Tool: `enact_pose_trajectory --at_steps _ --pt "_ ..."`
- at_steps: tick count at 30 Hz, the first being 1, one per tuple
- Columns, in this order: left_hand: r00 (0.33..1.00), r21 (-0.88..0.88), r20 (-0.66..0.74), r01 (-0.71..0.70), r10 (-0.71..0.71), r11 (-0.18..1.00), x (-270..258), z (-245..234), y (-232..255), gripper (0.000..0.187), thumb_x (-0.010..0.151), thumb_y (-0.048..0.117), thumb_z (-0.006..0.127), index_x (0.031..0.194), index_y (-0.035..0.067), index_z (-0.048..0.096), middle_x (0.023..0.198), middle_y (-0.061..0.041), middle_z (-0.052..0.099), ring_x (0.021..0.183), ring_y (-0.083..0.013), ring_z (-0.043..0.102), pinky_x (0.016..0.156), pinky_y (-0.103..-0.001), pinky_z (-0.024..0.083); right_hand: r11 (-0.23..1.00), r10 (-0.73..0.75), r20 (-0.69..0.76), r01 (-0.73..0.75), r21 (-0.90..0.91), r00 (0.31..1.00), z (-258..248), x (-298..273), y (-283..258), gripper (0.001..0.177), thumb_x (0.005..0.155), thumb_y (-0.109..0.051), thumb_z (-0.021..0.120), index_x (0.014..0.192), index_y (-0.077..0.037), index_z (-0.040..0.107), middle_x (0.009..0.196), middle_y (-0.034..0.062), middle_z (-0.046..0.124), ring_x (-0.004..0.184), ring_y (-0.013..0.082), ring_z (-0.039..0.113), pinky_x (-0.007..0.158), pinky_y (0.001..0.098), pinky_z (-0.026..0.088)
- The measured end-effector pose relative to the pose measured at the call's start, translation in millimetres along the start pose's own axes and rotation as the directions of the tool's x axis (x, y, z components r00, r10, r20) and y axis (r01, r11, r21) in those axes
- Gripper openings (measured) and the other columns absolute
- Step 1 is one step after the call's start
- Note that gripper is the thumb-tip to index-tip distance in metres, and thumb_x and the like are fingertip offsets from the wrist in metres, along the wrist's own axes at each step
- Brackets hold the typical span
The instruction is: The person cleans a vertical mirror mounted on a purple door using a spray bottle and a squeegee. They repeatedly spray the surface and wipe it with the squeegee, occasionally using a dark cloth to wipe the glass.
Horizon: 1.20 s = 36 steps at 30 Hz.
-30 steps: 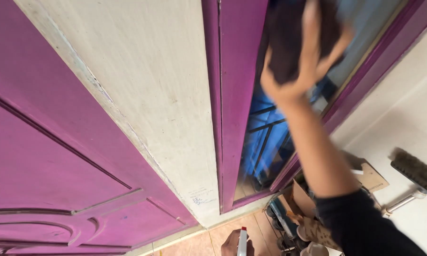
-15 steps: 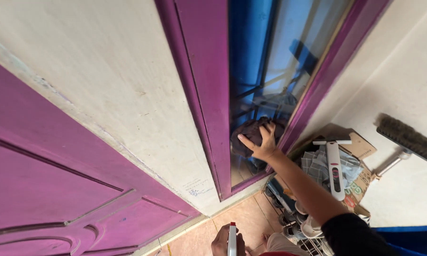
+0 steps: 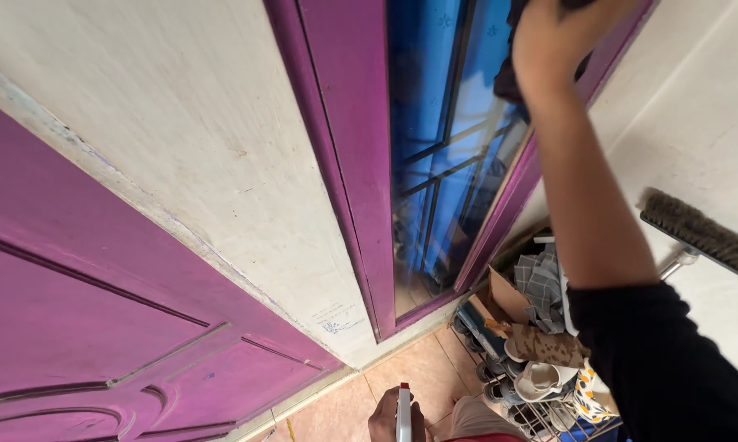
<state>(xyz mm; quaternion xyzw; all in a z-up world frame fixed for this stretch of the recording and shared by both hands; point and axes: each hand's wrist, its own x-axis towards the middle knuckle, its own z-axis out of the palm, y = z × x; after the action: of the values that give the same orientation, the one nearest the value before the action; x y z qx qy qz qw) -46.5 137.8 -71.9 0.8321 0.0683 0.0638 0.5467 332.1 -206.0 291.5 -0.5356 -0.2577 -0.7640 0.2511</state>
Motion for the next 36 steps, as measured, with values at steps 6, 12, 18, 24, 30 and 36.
enact_pose_trajectory --at_steps 6,12,18,24,30,36 --pt "0.982 0.052 0.007 -0.189 0.189 0.981 9 12 -8 0.018 0.068 0.014 0.071 0.085 0.02 0.073 0.065 0.002 0.072 0.044 -0.0152 0.065 0.044 -0.03 0.052 0.878 0.412 -0.086 -0.421 -0.228 0.907 -15 -192 -109 0.114 0.099 -0.01 0.09 0.164 -0.012 -0.004 0.164 0.0192 0.043 0.149 0.0275 0.059 0.133 0.0422 0.047" --pt "0.91 -0.059 0.136 -0.388 0.392 0.92 14 0 16 0.02 0.081 0.013 0.066 0.101 0.009 0.069 0.075 -0.008 0.071 0.055 -0.0255 0.07 0.048 -0.036 0.054 0.77 0.59 0.804 -0.247 -0.588 -0.077 -166 -364 -246 0.086 0.072 -0.008 0.083 0.147 -0.034 0.05 0.161 0.036 0.011 0.142 0.0534 0.025 0.107 0.0613 0.041" --pt "0.928 -0.009 0.235 -0.296 0.289 0.955 12 26 6 0.019 0.081 0.021 0.064 0.098 0.013 0.068 0.07 -0.004 0.068 0.054 -0.0271 0.065 0.051 -0.041 0.051 0.519 0.606 0.506 -0.178 -0.836 -0.613 -279 -413 -343 0.053 0.082 -0.034 0.068 0.135 -0.03 0.061 0.135 0.0102 0.049 0.12 0.0422 0.05 0.103 0.0543 0.044" --pt "0.872 -0.088 0.261 -0.406 0.415 0.909 15 50 34 0.01 0.079 0.01 0.067 0.089 0.009 0.065 0.07 -0.003 0.063 0.048 -0.021 0.054 0.042 -0.035 0.042 0.294 0.718 0.518 -0.472 -0.831 -0.465 -311 -350 -297 0.057 0.072 -0.047 0.085 0.122 -0.025 0.072 0.122 0.0148 0.066 0.111 0.0356 0.065 0.101 0.0486 0.051" --pt "0.821 -0.115 0.368 -0.426 0.437 0.897 19 78 61 0.015 0.08 0.009 0.065 0.095 0.008 0.067 0.069 -0.002 0.063 0.05 -0.0202 0.056 0.04 -0.034 0.041 -0.193 0.923 0.043 -0.557 -0.808 -0.383 -299 -189 -205 0.057 0.075 -0.032 0.085 0.128 -0.022 0.067 0.132 0.0113 0.054 0.123 0.0326 0.056 0.111 0.0515 0.047" --pt "0.797 -0.096 0.41 -0.446 0.444 0.89 22 105 76 0.028 0.076 0.008 0.063 0.104 0.005 0.07 0.081 -0.004 0.068 0.057 -0.022 0.063 0.043 -0.033 0.046 0.595 0.748 0.262 -0.44 -0.673 0.61 -317 -199 -146 0.043 0.093 -0.013 0.078 0.131 -0.002 0.06 0.132 0.0267 0.04 0.128 0.0457 0.045 0.113 0.0554 0.041"
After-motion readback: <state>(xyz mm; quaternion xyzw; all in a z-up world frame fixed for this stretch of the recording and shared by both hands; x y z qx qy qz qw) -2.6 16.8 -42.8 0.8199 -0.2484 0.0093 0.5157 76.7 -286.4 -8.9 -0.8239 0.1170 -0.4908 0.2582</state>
